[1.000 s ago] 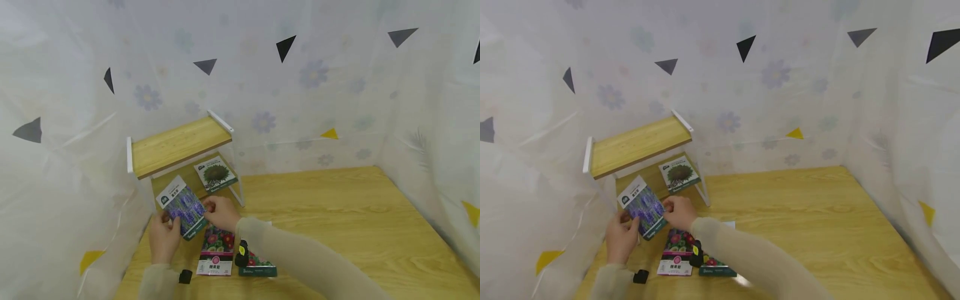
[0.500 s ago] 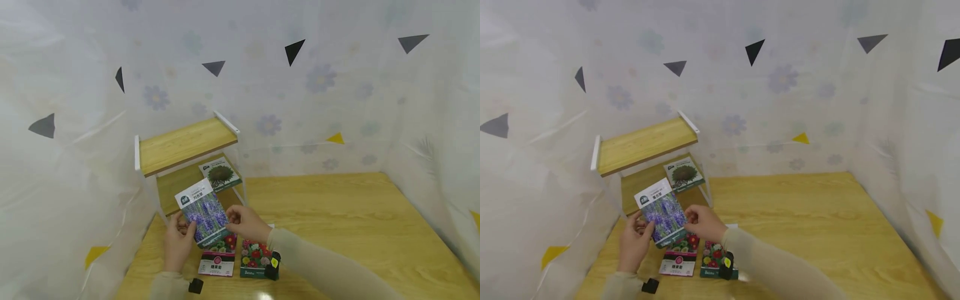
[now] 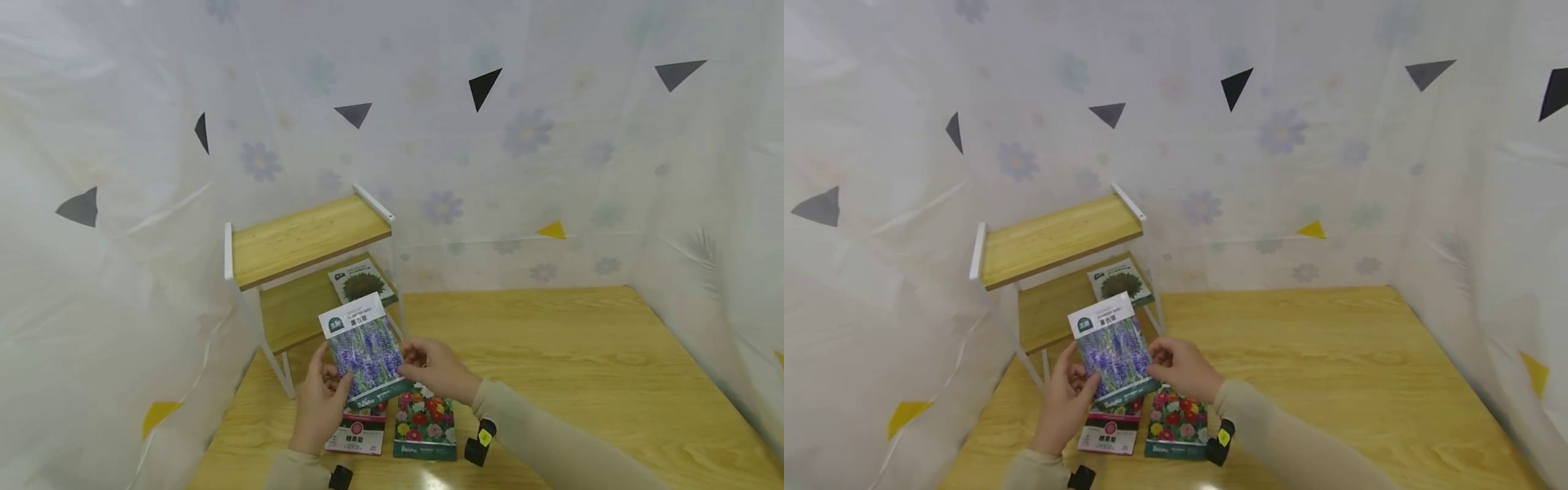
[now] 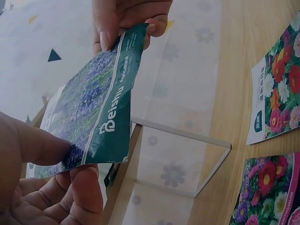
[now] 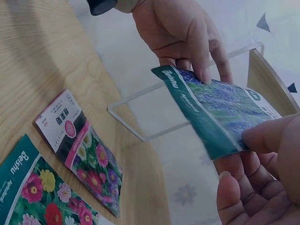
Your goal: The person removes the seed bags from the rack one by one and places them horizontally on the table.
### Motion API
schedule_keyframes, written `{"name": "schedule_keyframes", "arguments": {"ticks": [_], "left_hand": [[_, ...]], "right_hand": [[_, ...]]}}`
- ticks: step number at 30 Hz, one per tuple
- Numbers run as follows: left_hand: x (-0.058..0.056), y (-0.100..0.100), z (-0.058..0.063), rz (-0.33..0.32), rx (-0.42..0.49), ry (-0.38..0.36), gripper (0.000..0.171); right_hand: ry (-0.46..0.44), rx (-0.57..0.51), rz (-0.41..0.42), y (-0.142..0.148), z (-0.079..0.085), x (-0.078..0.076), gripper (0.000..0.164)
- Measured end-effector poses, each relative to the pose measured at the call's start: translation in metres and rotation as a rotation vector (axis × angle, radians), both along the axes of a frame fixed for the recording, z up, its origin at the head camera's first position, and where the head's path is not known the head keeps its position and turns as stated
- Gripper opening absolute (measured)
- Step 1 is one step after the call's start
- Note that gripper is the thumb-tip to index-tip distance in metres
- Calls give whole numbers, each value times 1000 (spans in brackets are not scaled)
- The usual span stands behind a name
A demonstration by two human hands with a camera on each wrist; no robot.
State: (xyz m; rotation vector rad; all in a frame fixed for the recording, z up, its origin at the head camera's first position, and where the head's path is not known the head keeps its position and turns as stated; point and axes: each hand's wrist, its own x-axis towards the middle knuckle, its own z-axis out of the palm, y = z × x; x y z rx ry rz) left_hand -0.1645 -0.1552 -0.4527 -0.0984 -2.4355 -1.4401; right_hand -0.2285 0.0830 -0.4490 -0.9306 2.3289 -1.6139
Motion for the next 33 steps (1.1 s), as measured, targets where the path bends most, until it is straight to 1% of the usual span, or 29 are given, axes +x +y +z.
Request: {"name": "schedule_keyframes", "arguments": {"ticks": [4, 6, 13, 16, 20, 25, 27, 30, 33], "left_hand": [[0, 10, 0, -66, 16, -14, 71], [0, 15, -1, -98, 13, -13, 70], [-3, 31, -5, -169, -11, 0, 68], [-3, 34, -6, -196, -32, -3, 68], [-2, 39, -10, -235, -60, -14, 68], [-1, 46, -15, -303, -37, -50, 68], [-1, 51, -17, -323, -37, -66, 68], [-3, 58, -20, -348, -32, -79, 69], [-4, 64, -23, -352, -25, -92, 69]], "right_hand": [[7, 14, -50, 11, 2, -2, 15], [-3, 9, -80, 16, 4, -2, 16], [-22, -24, -125, 34, 14, -10, 19], [-38, -40, -142, 39, 16, -14, 25], [-67, -78, -172, 46, 18, -16, 38], [-64, -76, -213, 56, 14, -15, 51], [-62, -69, -237, 61, 12, -13, 52], [-50, -59, -258, 68, 11, -12, 47], [-39, -51, -275, 73, 8, -13, 42]]}}
